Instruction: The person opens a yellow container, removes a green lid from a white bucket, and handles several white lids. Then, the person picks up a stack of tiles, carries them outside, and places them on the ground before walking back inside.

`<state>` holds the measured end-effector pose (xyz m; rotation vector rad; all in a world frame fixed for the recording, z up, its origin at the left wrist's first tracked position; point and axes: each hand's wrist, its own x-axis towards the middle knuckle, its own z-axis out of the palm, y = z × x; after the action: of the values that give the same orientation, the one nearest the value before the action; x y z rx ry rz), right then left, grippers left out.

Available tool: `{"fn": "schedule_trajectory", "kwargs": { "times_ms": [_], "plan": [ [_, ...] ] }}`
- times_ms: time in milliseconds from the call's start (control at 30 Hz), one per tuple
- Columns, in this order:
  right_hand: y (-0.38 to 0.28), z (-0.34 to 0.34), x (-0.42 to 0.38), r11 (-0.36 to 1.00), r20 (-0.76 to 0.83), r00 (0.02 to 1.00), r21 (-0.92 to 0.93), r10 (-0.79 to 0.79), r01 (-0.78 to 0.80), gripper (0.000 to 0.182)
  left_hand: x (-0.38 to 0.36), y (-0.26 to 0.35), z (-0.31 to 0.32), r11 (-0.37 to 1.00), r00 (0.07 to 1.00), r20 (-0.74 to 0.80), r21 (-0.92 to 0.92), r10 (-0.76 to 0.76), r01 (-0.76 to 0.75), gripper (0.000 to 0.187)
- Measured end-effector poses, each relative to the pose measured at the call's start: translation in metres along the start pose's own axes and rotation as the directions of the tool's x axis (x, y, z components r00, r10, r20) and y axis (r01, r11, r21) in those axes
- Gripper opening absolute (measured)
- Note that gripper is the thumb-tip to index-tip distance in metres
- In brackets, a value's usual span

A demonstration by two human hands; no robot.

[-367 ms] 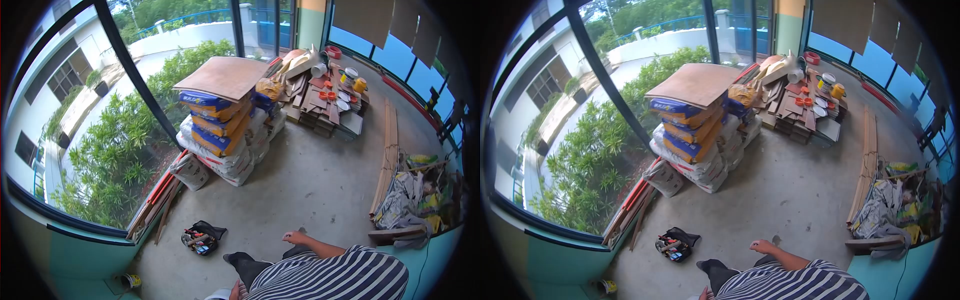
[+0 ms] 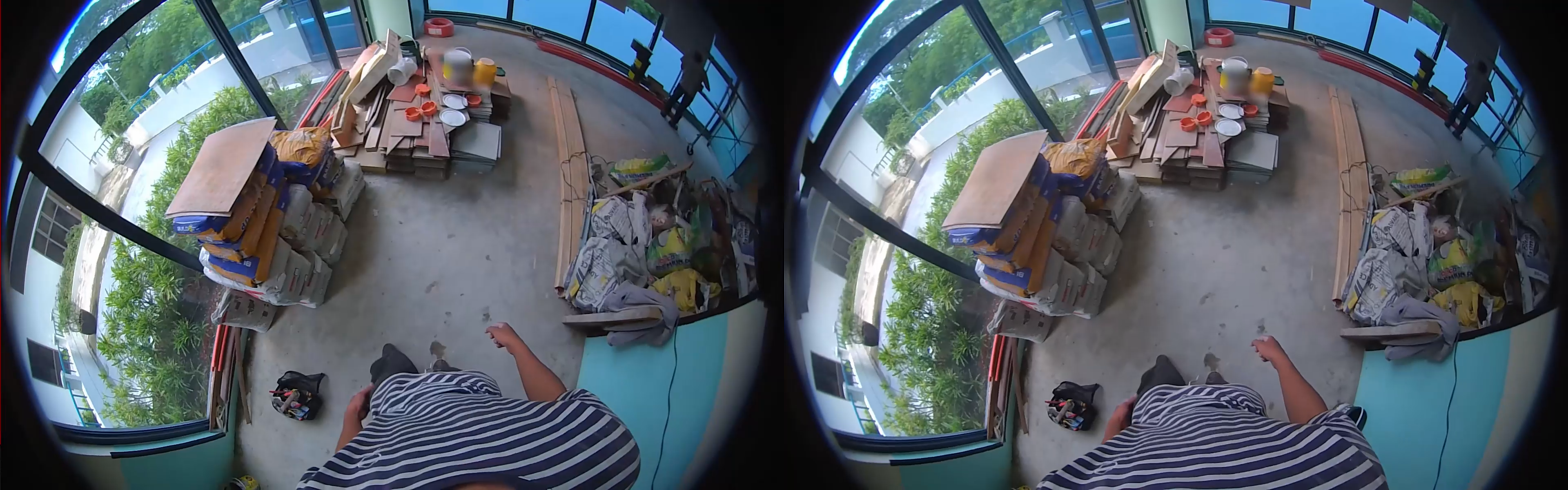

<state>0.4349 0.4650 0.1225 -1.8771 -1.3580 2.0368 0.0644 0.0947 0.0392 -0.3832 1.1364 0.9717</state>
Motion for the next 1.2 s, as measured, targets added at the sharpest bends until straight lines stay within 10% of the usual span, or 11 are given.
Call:
{"fn": "schedule_trajectory", "kwargs": {
  "times_ms": [267, 467, 633, 867, 1100, 1200],
  "plan": [
    [-0.086, -0.145, 0.088, 0.964, -0.144, 0.981, 0.215, -0.127, 0.156, 0.018, 0.064, 0.094, 0.165, 0.929, 0.942, -0.337, 0.352, 0.012, 0.114, 0.035],
    [-0.053, -0.260, 0.089, 0.975, -0.238, 0.957, 0.181, 0.168, -0.126, 0.020, 0.200, 0.161, 0.251, 0.836, 0.900, -0.431, 0.468, -0.067, 0.287, 0.030],
    [-0.014, -0.325, 0.059, 0.816, -0.257, 0.862, 0.516, 0.437, -0.259, 0.027, 0.311, 0.344, 0.531, 0.530, 0.969, -0.094, 0.847, 0.228, -0.043, 0.031],
    [0.010, -0.413, 0.183, 0.712, -0.062, 0.887, 0.623, 0.457, -0.323, 0.026, 0.389, 0.511, 0.884, 0.314, 0.806, 0.337, 0.793, 0.488, -0.522, 0.029],
    [-0.160, -0.694, 0.341, 0.869, -0.071, 0.941, 0.413, 0.330, -0.273, 0.020, 0.472, 0.457, 0.948, 0.361, 0.930, 0.029, 0.917, 0.367, -0.171, 0.029],
    [-0.249, -0.844, 0.400, 0.811, -0.304, 0.939, 0.583, 0.163, 0.049, 0.016, 0.488, 0.409, 0.938, 0.426, 0.966, -0.166, 0.902, 0.198, 0.068, 0.033]
  ]
}}
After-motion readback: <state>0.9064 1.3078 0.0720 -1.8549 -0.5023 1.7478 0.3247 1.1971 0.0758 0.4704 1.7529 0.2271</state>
